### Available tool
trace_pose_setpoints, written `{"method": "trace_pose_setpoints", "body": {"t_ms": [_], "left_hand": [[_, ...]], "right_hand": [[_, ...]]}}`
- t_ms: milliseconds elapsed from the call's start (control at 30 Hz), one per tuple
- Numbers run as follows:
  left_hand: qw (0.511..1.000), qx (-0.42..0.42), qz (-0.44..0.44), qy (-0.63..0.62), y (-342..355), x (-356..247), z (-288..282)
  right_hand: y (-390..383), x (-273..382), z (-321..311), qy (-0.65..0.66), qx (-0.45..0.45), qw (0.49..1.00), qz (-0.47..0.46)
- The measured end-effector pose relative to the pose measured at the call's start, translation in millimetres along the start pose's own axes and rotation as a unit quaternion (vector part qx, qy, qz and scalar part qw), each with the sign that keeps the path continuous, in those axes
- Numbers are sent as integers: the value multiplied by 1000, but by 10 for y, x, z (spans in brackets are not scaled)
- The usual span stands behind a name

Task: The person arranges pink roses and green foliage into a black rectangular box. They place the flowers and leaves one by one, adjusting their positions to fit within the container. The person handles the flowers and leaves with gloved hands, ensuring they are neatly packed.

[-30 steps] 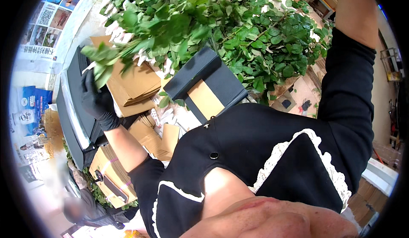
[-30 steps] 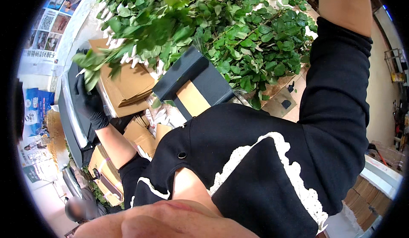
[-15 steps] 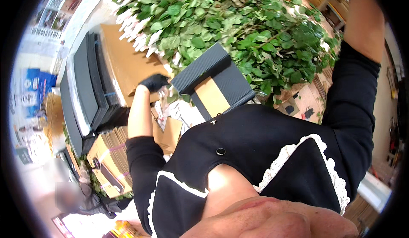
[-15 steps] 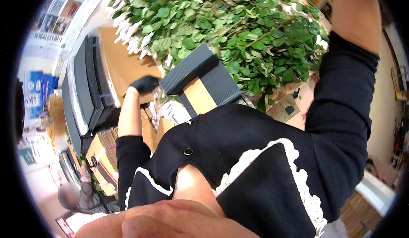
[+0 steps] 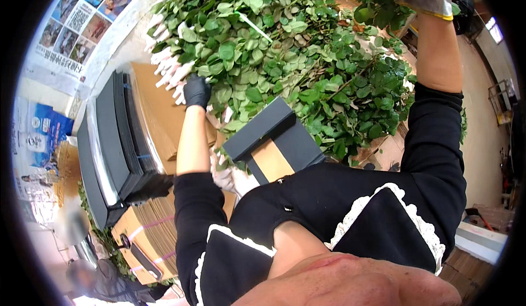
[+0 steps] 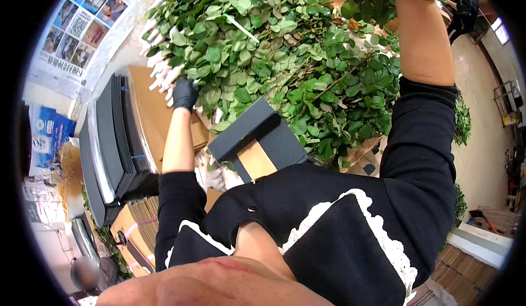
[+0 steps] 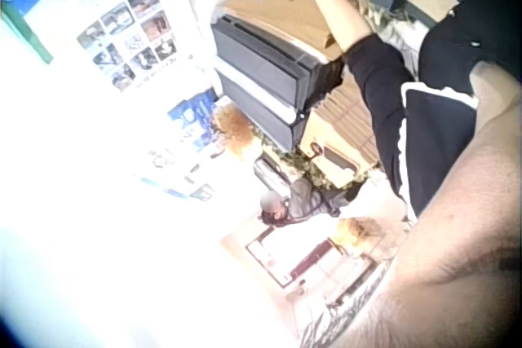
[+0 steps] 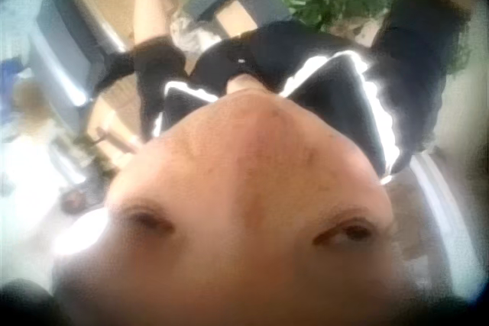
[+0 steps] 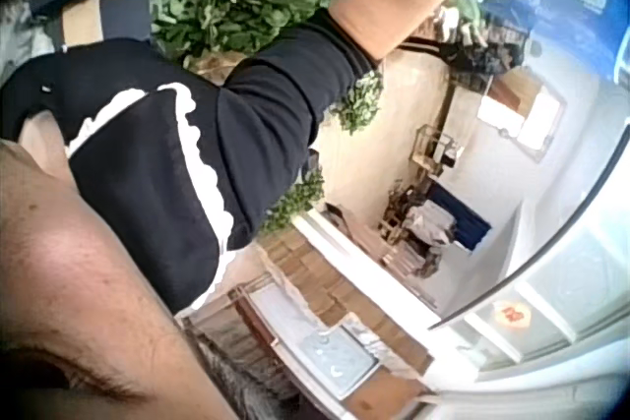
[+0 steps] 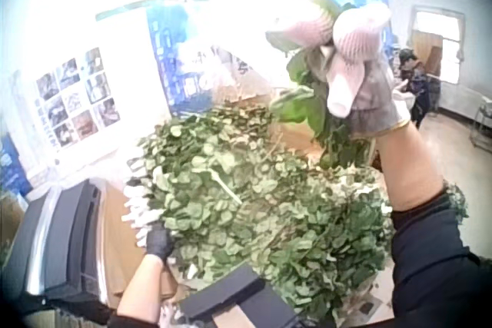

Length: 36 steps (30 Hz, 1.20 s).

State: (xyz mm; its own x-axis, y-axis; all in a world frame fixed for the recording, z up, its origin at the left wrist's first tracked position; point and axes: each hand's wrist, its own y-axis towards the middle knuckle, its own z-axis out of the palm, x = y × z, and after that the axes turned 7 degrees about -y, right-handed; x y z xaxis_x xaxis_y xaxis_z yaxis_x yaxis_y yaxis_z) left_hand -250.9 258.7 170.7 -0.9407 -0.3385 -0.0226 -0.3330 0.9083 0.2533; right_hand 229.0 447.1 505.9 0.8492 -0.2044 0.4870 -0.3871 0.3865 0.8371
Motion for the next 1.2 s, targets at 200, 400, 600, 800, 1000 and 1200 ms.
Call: {"method": "trace_pose_setpoints", "body": {"t_ms": [200, 400, 600, 800, 1000, 1200], "left_hand": [[971, -224, 10, -86, -1009, -279, -1419], [899, 177, -22, -401, -1368, 160, -982], [727, 118, -85, -672, -1914, -342, -1428], [712, 1, -87, -697, -2442, -840, -1504], [875, -136, -90, -455, -3227, -698, -1636], [858, 55, -104, -499, -3246, -953, -1723]], "right_hand": [[-226, -23, 675, -128, 27, 991, -3], [-555, -518, 620, -282, 116, 940, 157], [-1585, -1698, 1764, -536, 412, 737, 2], [-2081, -2213, 1926, -493, 467, 727, 101], [-2003, -1988, 1938, -507, 499, 694, 112], [-2043, -2045, 2112, -543, 507, 658, 121]]}}
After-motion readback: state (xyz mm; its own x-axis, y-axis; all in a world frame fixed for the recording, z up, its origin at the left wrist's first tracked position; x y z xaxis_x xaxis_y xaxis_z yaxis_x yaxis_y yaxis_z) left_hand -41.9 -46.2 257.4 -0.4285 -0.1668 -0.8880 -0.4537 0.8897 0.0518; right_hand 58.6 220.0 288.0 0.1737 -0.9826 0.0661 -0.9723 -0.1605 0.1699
